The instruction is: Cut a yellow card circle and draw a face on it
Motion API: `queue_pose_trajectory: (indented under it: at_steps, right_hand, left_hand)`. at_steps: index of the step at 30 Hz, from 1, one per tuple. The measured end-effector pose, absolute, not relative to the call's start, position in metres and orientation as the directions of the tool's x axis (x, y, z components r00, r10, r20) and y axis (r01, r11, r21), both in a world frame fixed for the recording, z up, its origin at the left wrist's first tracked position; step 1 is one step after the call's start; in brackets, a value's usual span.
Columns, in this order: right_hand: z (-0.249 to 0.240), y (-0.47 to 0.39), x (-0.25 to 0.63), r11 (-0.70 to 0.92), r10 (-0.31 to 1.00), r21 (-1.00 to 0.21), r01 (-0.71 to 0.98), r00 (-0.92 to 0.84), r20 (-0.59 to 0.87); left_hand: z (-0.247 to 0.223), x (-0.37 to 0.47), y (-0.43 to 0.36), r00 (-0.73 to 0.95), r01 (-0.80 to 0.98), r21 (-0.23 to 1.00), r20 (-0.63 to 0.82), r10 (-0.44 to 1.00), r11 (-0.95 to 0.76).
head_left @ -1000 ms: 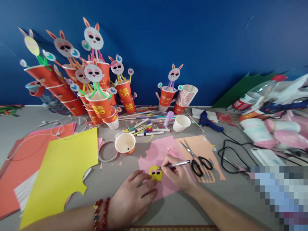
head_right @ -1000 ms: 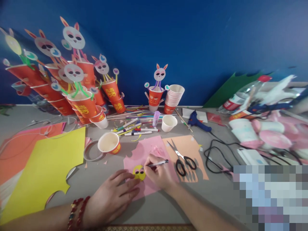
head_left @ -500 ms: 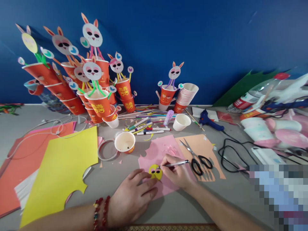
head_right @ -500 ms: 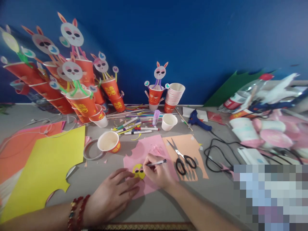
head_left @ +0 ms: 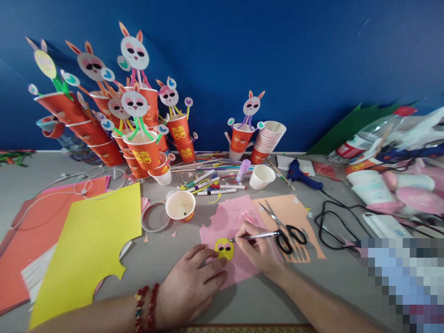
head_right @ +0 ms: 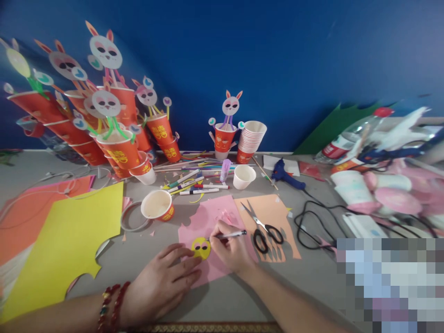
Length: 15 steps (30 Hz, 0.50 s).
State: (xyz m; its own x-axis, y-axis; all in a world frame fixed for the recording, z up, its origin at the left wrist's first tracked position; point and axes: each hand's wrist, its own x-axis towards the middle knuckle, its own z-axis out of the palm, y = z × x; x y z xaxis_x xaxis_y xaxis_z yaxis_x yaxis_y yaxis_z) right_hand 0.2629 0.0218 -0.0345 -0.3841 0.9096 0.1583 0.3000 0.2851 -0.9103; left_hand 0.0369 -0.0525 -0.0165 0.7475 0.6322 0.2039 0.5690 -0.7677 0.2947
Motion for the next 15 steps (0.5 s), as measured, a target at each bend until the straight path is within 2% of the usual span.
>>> queue_pose_trajectory:
  at_steps: [15]
  right_hand:
    - [-0.0284,0.0224,0.2612,0.338,0.892,-0.875,0.345,-0.414,0.181]
  left_hand:
    - [-0.0116,0.0406,-0.0513,0.740,0.571,0.290,0.224,0.634,-0.768]
